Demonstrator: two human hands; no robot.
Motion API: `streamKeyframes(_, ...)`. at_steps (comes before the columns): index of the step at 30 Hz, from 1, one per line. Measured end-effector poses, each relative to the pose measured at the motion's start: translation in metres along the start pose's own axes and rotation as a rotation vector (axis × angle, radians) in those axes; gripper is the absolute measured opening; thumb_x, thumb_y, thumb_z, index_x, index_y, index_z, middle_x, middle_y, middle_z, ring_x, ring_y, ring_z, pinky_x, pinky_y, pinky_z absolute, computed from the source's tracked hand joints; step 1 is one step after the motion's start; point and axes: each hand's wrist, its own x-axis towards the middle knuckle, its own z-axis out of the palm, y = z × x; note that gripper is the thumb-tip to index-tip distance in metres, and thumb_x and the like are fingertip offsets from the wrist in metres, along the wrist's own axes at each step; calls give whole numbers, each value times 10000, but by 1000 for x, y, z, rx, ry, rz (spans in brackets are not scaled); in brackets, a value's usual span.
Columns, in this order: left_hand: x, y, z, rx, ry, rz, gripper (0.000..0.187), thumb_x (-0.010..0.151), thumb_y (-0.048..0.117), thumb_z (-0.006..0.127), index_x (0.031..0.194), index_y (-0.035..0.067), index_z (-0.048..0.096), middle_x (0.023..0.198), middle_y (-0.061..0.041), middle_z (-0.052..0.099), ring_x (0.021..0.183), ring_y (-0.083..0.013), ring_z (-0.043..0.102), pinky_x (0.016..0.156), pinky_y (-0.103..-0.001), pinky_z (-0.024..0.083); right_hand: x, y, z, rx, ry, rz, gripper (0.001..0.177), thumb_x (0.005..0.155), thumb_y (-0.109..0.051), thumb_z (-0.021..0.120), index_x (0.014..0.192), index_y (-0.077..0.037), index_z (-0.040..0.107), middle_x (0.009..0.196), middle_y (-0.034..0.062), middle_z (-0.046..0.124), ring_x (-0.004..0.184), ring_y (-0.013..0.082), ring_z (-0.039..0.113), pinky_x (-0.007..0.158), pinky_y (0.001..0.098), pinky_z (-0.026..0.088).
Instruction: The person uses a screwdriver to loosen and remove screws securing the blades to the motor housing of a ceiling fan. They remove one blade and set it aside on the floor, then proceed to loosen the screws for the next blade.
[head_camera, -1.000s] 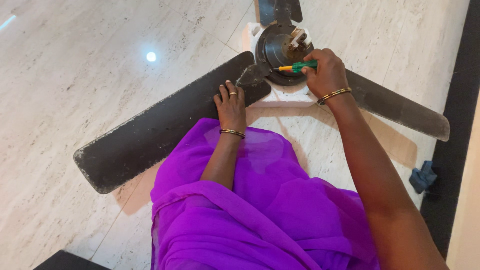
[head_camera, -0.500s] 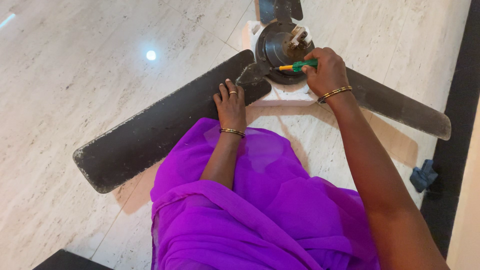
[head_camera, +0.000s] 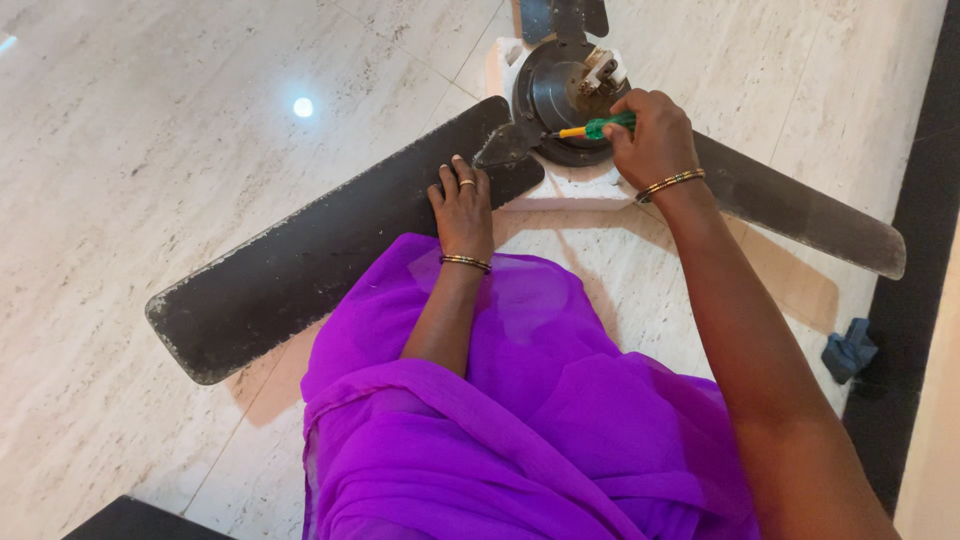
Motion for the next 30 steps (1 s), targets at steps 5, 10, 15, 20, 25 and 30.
streamKeyframes(5,0,0,5,4,19,-4,469,945,161,585,1407,100,537,1549,-179,439,1401,-377,422,1059,-544,388,5,-1,1,-145,-39,-19,293,1014,-330,763,1043,-57,661,809,175,689,774,394,692,672,500,527)
streamKeyframes(10,-2,0,7,-7,50,-2,452,942,155,589,1389,90,550,1540,-183,452,1395,-377,436,1065,-542,388,10,-2,1,-304,-53,76,403,1057,-481,696,1010,-83,651,722,169,678,694,404,691,594,510,520)
streamKeyframes(15,-1,-1,5,-17,60,2,444,955,153,589,1393,84,561,1547,-188,465,1395,-381,442,1068,-534,389,7,1,-5,-11,2,-252,358,893,-78,671,1207,3,521,1130,274,529,986,427,612,823,466,545)
streamKeyframes(20,-1,0,7,7,42,-7,461,938,171,579,1395,111,558,1539,-171,460,1393,-374,436,1060,-542,388,5,-2,-9,57,-172,-159,347,918,50,591,1239,-63,520,1234,216,517,1102,399,624,915,472,538)
streamKeyframes(25,1,2,10,28,24,-7,460,950,178,573,1404,109,556,1545,-170,455,1399,-371,429,1055,-539,393,10,-15,-20,-162,-219,-7,361,1064,-336,648,1247,-53,517,1072,220,676,985,415,670,815,500,531)
streamKeyframes(30,1,0,8,23,39,-3,466,935,185,571,1394,107,558,1533,-169,464,1383,-368,434,1051,-546,393,17,-36,-15,-495,-409,300,618,1063,-677,437,1188,-85,566,1004,220,697,969,389,691,836,492,527)
